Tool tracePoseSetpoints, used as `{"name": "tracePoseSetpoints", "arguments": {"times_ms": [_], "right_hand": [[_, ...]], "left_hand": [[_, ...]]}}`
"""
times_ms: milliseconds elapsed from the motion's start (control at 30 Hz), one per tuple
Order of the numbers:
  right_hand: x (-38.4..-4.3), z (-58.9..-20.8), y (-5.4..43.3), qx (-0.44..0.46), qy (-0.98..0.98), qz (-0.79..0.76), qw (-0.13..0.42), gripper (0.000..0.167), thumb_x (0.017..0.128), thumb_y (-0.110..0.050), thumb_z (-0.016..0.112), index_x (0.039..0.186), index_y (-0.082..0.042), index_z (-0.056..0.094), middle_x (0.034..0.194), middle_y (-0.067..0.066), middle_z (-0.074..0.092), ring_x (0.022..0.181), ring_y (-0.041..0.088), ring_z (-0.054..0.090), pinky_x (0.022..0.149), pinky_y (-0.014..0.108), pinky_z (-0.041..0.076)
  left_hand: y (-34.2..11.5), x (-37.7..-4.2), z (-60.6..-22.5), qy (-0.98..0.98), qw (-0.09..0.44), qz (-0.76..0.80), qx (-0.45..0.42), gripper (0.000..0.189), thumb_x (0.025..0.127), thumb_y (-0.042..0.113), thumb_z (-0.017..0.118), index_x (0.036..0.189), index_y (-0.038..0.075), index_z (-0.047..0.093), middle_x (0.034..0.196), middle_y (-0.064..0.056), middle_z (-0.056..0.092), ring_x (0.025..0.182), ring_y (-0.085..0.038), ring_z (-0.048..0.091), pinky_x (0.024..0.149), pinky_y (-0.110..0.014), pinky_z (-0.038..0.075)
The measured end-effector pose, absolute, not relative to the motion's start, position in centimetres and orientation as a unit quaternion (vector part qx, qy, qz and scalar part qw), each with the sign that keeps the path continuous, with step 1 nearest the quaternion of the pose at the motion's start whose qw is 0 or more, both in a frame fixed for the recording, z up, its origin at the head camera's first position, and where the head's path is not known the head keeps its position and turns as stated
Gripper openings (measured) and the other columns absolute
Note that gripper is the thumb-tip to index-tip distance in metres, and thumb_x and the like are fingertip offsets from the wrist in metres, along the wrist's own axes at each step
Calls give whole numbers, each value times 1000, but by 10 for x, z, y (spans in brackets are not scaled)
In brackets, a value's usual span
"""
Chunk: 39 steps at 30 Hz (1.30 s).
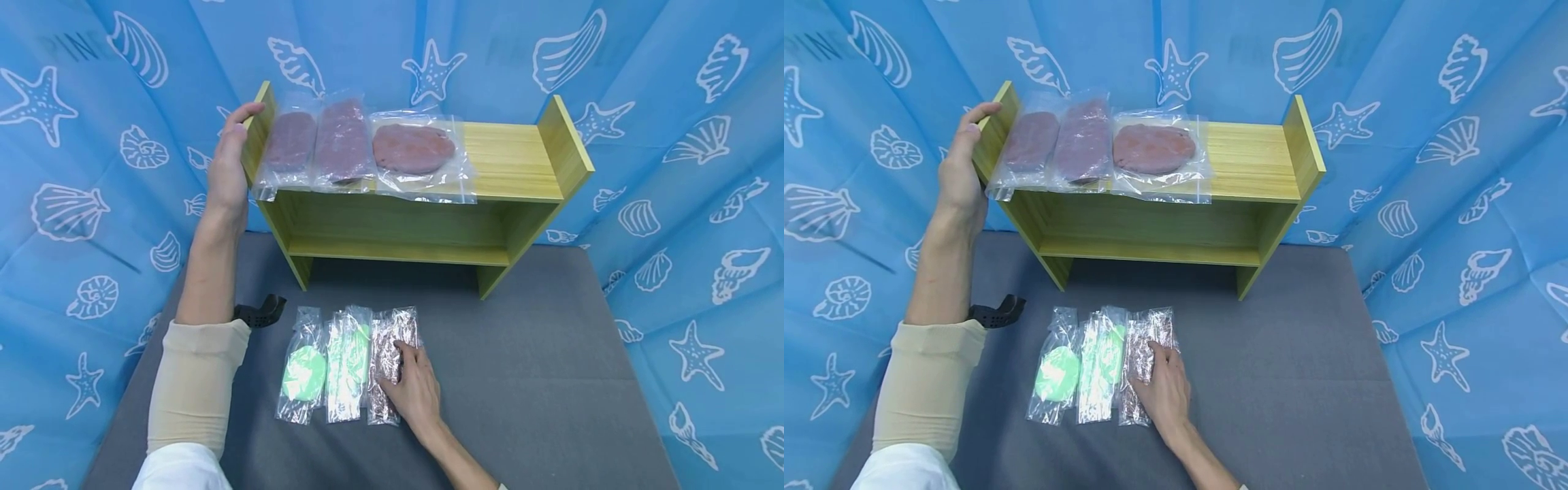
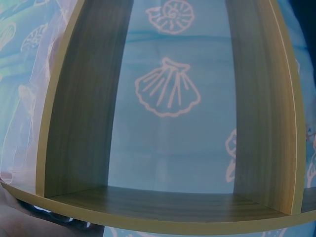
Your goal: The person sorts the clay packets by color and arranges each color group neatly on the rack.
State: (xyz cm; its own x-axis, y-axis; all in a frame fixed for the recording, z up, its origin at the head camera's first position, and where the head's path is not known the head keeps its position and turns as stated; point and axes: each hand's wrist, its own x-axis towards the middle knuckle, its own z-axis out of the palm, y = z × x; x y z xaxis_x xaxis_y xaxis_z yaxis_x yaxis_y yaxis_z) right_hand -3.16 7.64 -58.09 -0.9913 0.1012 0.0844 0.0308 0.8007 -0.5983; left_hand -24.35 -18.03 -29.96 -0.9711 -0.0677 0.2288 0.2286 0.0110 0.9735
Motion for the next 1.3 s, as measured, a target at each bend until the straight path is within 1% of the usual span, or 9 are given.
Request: {"name": "tracePoseSetpoints", "arguments": {"times_ms": [200,400,667,800,867,900,1033,1200,1300], "right_hand": [[-33,-579,81,-16,-944,327,44,70,73,-31,88,135,-18,58,92,-2,57,77,14,51,57,27,41],[-35,-578,91,7,-925,378,43,65,74,-18,86,134,-18,59,90,-6,58,72,7,52,58,24,44],[-39,-574,102,25,-879,474,41,60,78,0,78,132,-18,62,91,1,62,71,9,59,61,23,52],[-42,-570,107,-4,-844,536,-2,49,80,4,75,124,-16,68,70,-2,53,57,4,47,50,18,41],[-44,-567,109,-25,-813,581,-32,47,79,7,74,121,-13,69,64,-3,46,54,3,41,49,17,35],[-44,-565,110,-35,-794,605,-45,46,79,8,74,121,-10,68,65,-2,47,54,3,39,49,17,34],[-46,-559,115,-59,-730,677,-74,49,79,10,72,125,0,62,87,9,63,66,7,53,57,18,45],[-47,-547,121,-57,-699,709,-81,45,86,4,71,129,-3,60,104,19,66,82,12,64,71,24,52],[-49,-540,125,-54,-687,720,-82,46,88,3,68,132,-4,59,109,20,64,82,13,63,73,26,52]], "left_hand": [[-180,-244,-299,-701,109,-702,-54,45,106,26,24,139,27,53,150,4,33,134,-16,28,108,-32,20],[-182,-243,-300,-702,111,-701,-53,45,105,26,24,139,27,54,150,5,33,133,-15,28,108,-32,20],[-182,-242,-301,-701,108,-702,-54,45,106,26,23,140,27,53,151,5,32,134,-15,27,109,-31,20],[-182,-243,-300,-702,106,-702,-55,44,106,27,24,140,27,53,151,5,32,134,-15,27,108,-31,20],[-182,-243,-300,-703,106,-701,-57,44,106,27,24,140,27,52,151,5,32,134,-15,27,108,-31,20],[-182,-243,-300,-703,106,-701,-57,44,106,27,24,140,27,52,151,5,32,134,-15,27,108,-31,20],[-181,-243,-300,-705,105,-699,-55,44,106,28,23,140,28,52,151,5,32,135,-15,26,110,-31,19],[-180,-243,-300,-711,106,-693,-54,45,106,28,23,141,28,52,153,6,31,137,-15,25,111,-31,18],[-179,-243,-299,-714,109,-690,-57,45,106,28,23,141,27,52,153,5,31,137,-14,25,111,-29,18]]}}
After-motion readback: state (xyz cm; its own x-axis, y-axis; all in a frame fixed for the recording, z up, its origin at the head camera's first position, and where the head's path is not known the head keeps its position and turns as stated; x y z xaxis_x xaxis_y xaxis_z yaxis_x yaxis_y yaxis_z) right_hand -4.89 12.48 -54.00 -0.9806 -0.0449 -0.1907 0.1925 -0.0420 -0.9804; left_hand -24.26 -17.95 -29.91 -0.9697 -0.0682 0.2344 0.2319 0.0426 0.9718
